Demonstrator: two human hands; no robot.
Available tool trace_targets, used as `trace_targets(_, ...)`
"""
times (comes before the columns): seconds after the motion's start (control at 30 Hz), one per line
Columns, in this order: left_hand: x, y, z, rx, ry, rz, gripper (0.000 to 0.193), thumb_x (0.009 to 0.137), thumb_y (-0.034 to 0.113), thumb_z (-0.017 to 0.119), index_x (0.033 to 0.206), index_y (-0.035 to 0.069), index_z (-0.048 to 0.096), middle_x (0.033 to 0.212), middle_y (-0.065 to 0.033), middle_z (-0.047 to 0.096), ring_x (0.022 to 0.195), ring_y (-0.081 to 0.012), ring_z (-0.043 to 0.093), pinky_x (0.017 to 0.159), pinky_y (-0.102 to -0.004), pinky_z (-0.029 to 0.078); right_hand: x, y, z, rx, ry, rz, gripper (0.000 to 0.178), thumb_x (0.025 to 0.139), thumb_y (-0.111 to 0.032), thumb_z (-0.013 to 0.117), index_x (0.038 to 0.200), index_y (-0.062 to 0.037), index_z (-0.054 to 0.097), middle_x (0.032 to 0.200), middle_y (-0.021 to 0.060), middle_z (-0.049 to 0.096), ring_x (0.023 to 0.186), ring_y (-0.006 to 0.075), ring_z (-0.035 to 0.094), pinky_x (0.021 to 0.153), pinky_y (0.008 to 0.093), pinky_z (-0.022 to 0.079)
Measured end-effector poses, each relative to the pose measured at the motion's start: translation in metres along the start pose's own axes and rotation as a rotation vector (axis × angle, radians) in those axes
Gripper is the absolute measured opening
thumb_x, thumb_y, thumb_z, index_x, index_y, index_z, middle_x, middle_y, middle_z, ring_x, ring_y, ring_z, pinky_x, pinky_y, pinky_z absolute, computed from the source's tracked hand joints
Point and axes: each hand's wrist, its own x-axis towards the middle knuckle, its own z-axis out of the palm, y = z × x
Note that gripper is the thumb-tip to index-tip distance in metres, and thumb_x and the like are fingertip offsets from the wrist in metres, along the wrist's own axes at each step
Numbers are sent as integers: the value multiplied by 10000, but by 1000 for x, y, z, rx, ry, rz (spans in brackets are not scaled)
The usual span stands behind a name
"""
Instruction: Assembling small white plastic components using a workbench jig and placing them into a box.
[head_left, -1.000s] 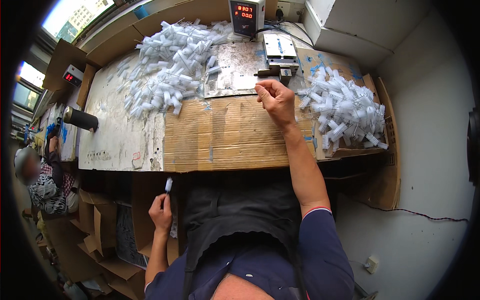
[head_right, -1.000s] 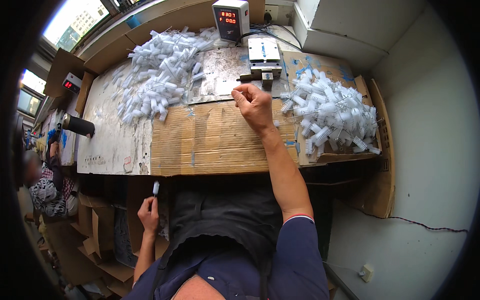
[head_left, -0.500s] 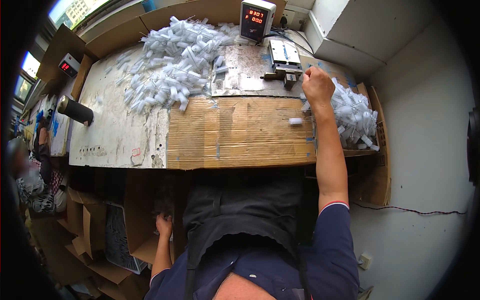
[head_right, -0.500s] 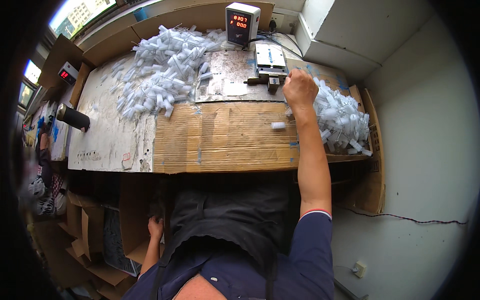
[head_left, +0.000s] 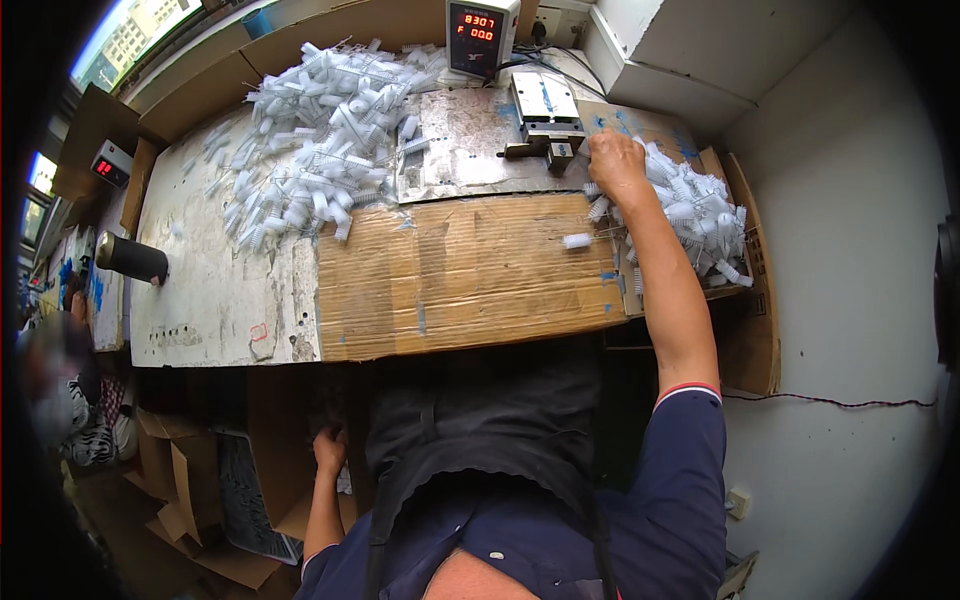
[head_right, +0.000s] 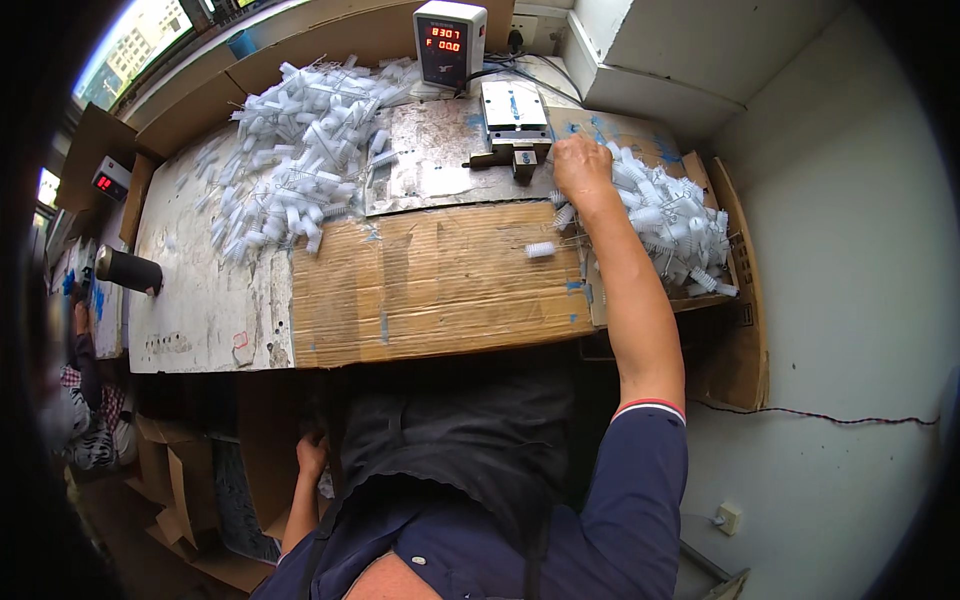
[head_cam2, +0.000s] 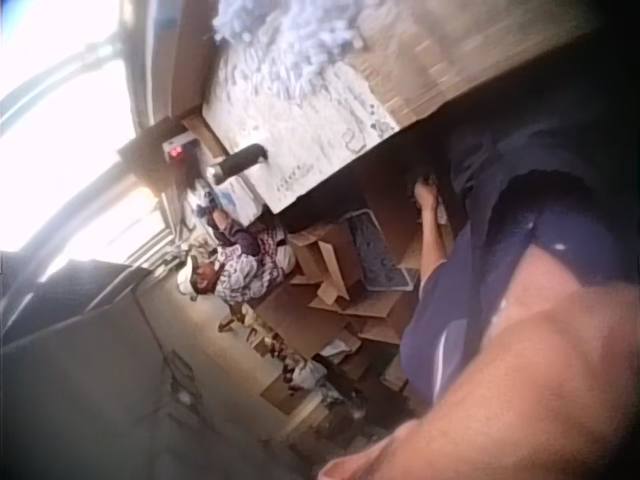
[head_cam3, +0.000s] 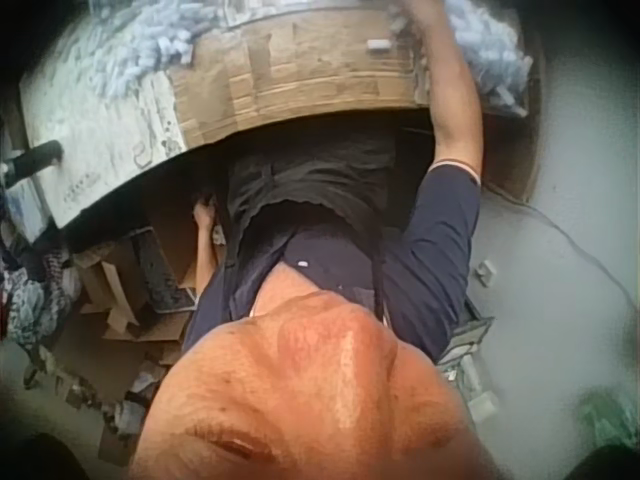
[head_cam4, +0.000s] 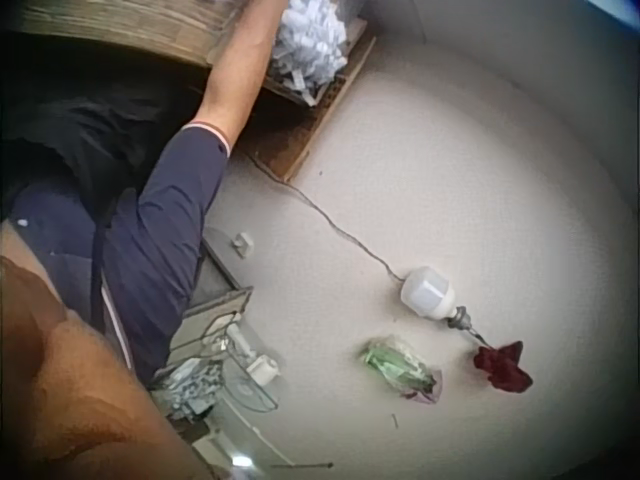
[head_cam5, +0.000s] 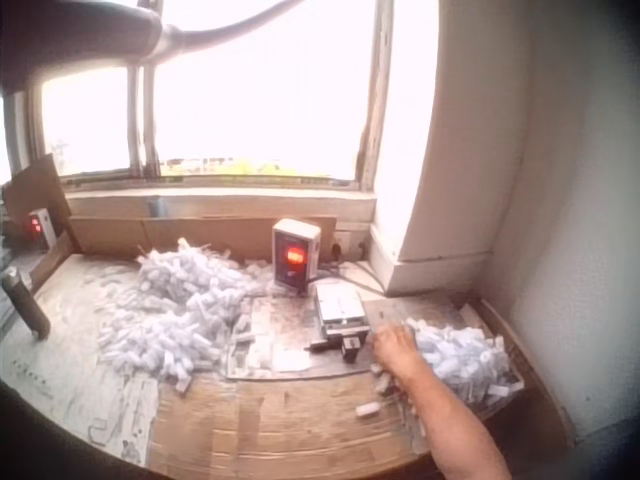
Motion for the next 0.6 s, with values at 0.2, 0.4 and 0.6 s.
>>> trace_targets(0.2, -9, 36, -18, -16, 80, 101, 280, 923, 137, 696, 1168, 14, 755, 1130, -222, 752, 1078, -386, 721, 939, -431, 555, 8, -7, -1, -40, -85, -33, 245, 919, -124, 566, 944, -76, 806, 1039, 186, 757, 1002, 361, 747, 872, 469, 594)
trace_targets(0.4, -27, 128, -42, -32, 335, 561, 118, 946, 38, 657, 1045, 16, 717, 949, -191, 719, 890, -379, 715, 793, -405, 563, 7, -5, -5, -10, -19, -19, 228, 916, -122, 596, 935, -87, 820, 1020, 171, 775, 979, 334, 764, 835, 460, 610)
trace_targets(0.6, -27, 208, -45, -8, 271, 896, 133, 902, -21, 698, 1022, 35, 713, 823, -173, 665, 713, -363, 671, 636, -405, 534, 8, -5, -7, -10, -66, -11, 230, 928, -129, 598, 953, -104, 825, 1021, 154, 782, 1000, 325, 762, 836, 444, 612)
